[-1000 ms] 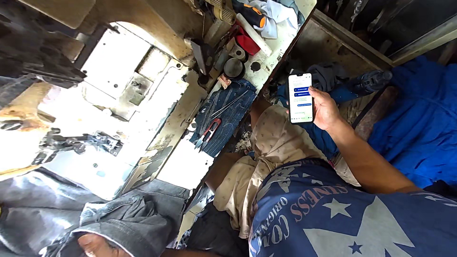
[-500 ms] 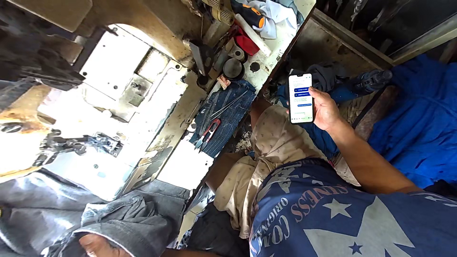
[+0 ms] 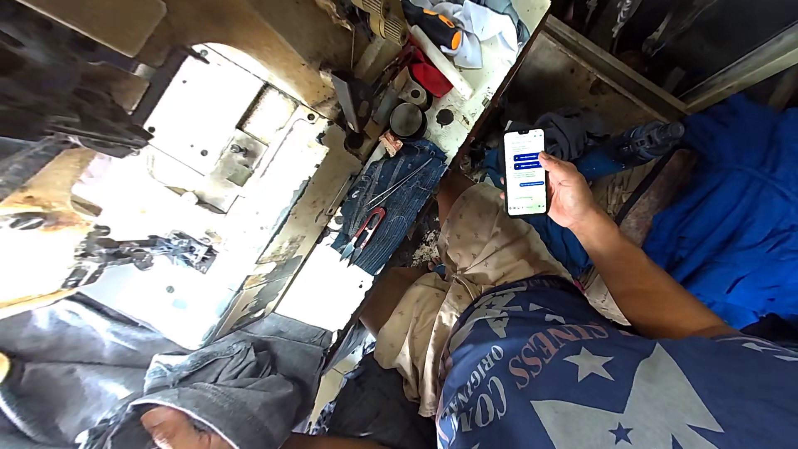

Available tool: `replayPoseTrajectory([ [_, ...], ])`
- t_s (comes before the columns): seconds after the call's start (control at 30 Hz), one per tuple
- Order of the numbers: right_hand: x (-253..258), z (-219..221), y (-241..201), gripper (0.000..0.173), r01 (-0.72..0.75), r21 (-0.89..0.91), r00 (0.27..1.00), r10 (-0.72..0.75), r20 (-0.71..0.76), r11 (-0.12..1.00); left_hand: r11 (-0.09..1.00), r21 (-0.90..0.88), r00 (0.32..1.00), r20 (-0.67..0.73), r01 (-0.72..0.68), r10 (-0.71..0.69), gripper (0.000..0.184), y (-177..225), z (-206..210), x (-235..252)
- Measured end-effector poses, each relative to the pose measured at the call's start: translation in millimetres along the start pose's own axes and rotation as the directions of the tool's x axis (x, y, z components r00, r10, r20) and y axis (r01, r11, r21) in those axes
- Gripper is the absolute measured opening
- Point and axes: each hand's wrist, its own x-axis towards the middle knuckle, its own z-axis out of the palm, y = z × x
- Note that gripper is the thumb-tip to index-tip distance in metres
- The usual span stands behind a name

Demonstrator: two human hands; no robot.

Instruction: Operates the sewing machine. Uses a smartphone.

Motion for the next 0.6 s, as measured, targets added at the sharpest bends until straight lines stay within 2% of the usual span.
replayPoseTrajectory([
  [0.1,0,0,0,0.045,0.004,0.002,1.000,-0.004,-0.001,1.000,1.000,0.000,1.000,0.004,0.002,-0.002,0.034,23,10,-10],
  [0.17,0,0,0,0.045,0.003,0.004,1.000,-0.003,0.001,1.000,0.996,-0.030,0.996,0.045,-0.081,0.082,0.037,12,5,-8],
  [0.23,0,0,0,0.044,0.003,0.002,1.000,-0.003,0.003,1.000,0.991,-0.103,0.996,-0.046,-0.085,0.081,0.037,-1,10,-3],
  [0.27,0,0,0,0.043,0.003,0.001,1.000,-0.003,0.004,1.000,0.985,-0.143,0.995,-0.031,-0.094,0.090,0.037,-15,6,3],
  [0.33,0,-1,0,0.042,0.003,0.002,1.000,-0.003,0.013,1.000,0.976,-0.190,0.987,0.099,-0.104,0.125,0.040,-39,-10,15],
  [0.4,0,-2,0,0.040,-0.001,0.008,1.000,0.001,0.019,1.000,0.978,-0.202,0.990,0.121,-0.052,0.078,0.039,-32,-9,12],
  [0.5,-2,-4,-2,0.041,-0.005,0.065,0.999,0.001,0.049,0.998,0.973,-0.226,0.999,-0.013,0.036,-0.040,0.030,21,17,-15],
  [0.53,-3,-4,-4,0.045,-0.015,0.104,0.998,0.008,0.064,0.995,0.973,-0.227,0.999,-0.020,0.033,-0.038,0.031,26,20,-19],
  [0.6,-5,-5,-7,0.049,-0.044,0.207,0.994,0.023,0.104,0.977,0.972,-0.234,0.999,-0.048,-0.017,0.006,0.034,8,16,-13],
])
